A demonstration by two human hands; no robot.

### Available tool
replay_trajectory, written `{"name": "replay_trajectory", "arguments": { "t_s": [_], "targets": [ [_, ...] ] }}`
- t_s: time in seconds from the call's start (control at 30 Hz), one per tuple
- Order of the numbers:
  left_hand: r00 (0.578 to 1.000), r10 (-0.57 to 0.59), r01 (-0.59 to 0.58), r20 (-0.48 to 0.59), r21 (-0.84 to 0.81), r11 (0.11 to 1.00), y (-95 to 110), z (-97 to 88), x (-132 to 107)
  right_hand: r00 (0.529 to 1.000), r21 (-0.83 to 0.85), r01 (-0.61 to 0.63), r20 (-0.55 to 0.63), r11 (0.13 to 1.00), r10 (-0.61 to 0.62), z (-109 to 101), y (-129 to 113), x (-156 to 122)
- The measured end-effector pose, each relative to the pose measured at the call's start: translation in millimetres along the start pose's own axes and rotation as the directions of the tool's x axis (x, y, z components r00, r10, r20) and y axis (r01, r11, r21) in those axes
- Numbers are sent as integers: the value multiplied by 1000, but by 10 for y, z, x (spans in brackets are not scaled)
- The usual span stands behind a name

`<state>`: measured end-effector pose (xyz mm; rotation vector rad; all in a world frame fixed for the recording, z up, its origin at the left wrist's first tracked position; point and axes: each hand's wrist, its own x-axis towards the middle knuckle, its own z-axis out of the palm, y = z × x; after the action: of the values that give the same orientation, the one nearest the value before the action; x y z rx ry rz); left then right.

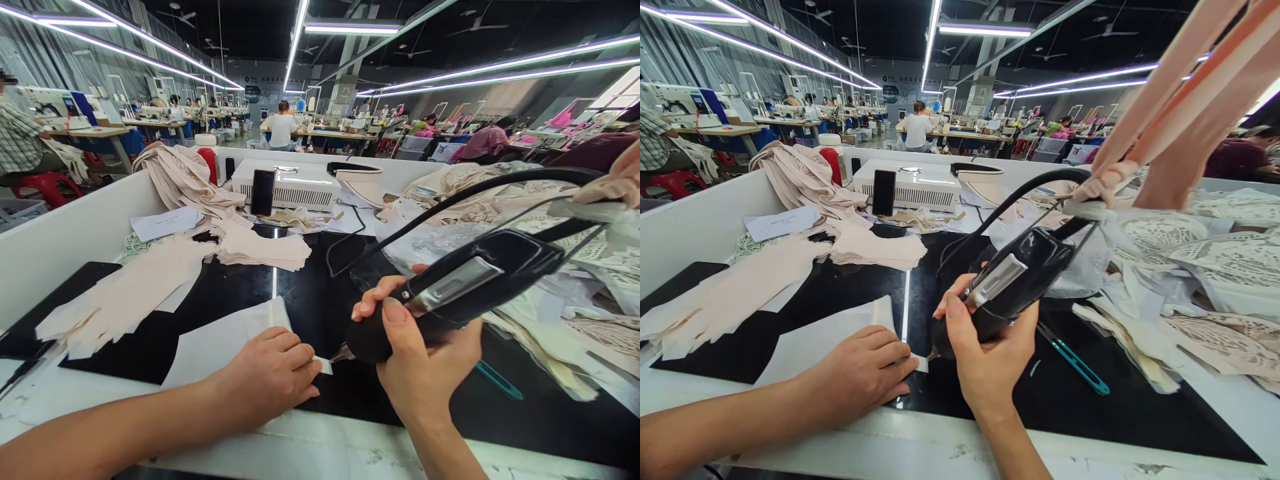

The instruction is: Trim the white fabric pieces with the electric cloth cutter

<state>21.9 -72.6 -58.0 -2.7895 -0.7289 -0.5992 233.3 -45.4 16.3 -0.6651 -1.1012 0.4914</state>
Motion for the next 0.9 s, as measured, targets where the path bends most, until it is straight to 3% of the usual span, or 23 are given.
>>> {"name": "replay_trajectory", "arguments": {
  "t_s": [0.3, 0.63, 0.9],
  "targets": [
    [1000, 0, 0, -18, 5, 1000, -64, 26, 6, 998, 29, -30, -62, 999, 32, -37, -11, -25],
    [997, 14, -13, -70, 11, 1000, -76, -3, 55, 999, -8, -45, -32, 999, 44, -27, -24, -35],
    [1000, 17, -17, -10, -3, 1000, -117, -50, 26, 995, -17, -61, -86, 998, 59, -71, -68, -12]
  ]
}}
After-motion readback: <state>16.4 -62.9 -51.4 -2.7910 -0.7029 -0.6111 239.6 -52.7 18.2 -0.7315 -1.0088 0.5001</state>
